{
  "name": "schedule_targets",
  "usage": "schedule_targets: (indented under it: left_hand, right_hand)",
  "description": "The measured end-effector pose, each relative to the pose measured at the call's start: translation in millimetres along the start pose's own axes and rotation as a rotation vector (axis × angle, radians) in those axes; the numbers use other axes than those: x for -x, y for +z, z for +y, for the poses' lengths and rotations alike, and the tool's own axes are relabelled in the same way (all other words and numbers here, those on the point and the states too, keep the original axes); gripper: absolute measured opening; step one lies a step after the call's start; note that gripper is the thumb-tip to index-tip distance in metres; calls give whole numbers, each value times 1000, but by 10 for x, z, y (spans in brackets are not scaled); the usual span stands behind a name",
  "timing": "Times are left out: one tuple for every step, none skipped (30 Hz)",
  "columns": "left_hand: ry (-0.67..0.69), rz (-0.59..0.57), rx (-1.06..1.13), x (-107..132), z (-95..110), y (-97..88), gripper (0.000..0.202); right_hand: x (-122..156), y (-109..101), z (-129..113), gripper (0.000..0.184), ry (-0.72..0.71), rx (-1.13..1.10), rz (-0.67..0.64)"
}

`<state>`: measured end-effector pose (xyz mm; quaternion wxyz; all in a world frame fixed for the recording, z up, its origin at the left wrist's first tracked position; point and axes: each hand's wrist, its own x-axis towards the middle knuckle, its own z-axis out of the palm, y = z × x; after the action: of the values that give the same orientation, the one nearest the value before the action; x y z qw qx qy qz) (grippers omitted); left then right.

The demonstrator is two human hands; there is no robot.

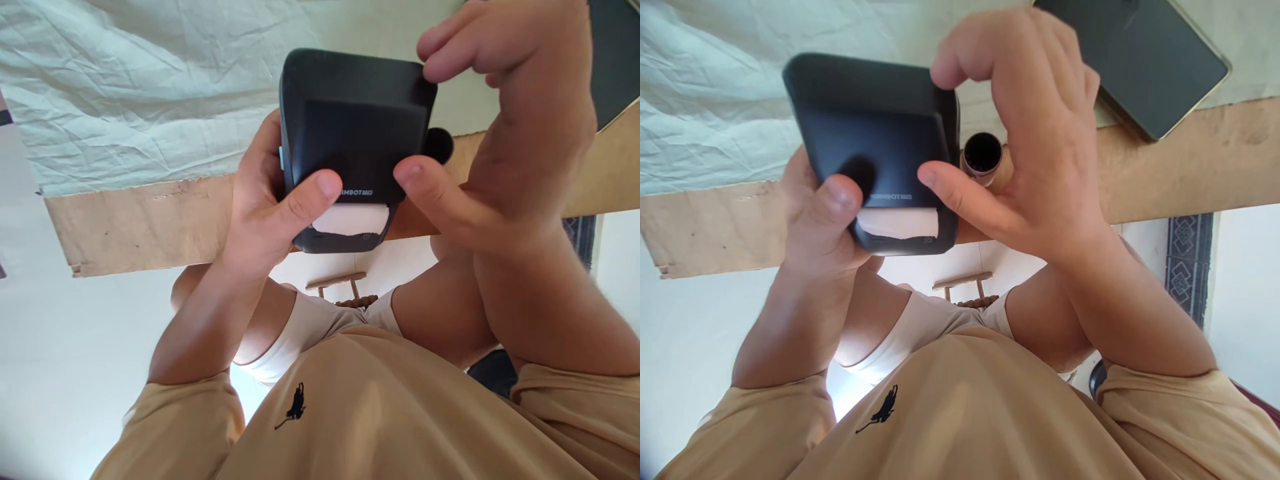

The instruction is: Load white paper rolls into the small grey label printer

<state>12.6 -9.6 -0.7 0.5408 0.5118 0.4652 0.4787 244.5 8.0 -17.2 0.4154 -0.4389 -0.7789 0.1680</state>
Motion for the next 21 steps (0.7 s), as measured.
schedule_targets:
  left_hand:
    - [0,7,11,-11,-18,29,51]
    - [0,15,22,-24,-38,57,53]
    - [-2,21,33,-40,-61,80,55]
    - [-7,24,42,-57,-86,97,56]
    - [-13,25,52,-72,-109,106,57]
    - [-19,22,66,-84,-130,105,58]
    - [-24,17,81,-91,-145,96,57]
    - [-24,10,93,-91,-150,77,55]
    - [-12,2,112,-83,-145,53,53]
    - [-13,-10,128,-68,-129,25,50]
    - [-24,-22,141,-49,-101,-4,49]
    - [-42,-33,147,-29,-66,-30,49]
    - [-63,-43,155,-10,-26,-49,50]
    - [-83,-55,174,4,14,-61,53]
    - [-99,-68,198,10,49,-63,56]
    - [-105,-78,222,8,77,-57,58]
    - [-98,-89,242,0,96,-43,53]
    - [-108,-102,245,-13,105,-23,42]
    - [-127,-117,230,-30,104,-2,29]
    - [-122,-130,218,-46,94,19,33]
    - [-99,-141,227,-60,78,37,43]
  right_hand:
    - [-2,6,-1,45,-66,26,-16]
    - [0,8,6,47,-93,42,-40]
    - [3,7,16,51,-90,46,-58]
    - [6,3,22,55,-82,48,-72]
    - [8,-3,20,58,-73,51,-87]
    - [8,-11,8,60,-48,54,-103]
    - [7,-19,-12,62,-15,58,-105]
    - [5,-26,-38,65,20,58,-104]
    - [3,-30,-63,69,52,55,-93]
    - [1,-31,-84,72,81,49,-90]
    - [0,-29,-95,75,100,38,-85]
    - [-2,-21,-94,75,108,25,-89]
    - [-3,-9,-78,73,102,12,-91]
    - [-3,7,-51,71,86,0,-97]
    - [-3,28,-16,70,55,-11,-94]
    - [0,52,23,72,19,-21,-83]
    - [4,76,58,76,-14,-26,-60]
    - [10,99,85,79,-31,-29,-50]
    - [18,118,101,80,-35,-37,-43]
    - [27,133,105,77,-31,-52,-43]
    - [37,144,99,70,-22,-67,-45]
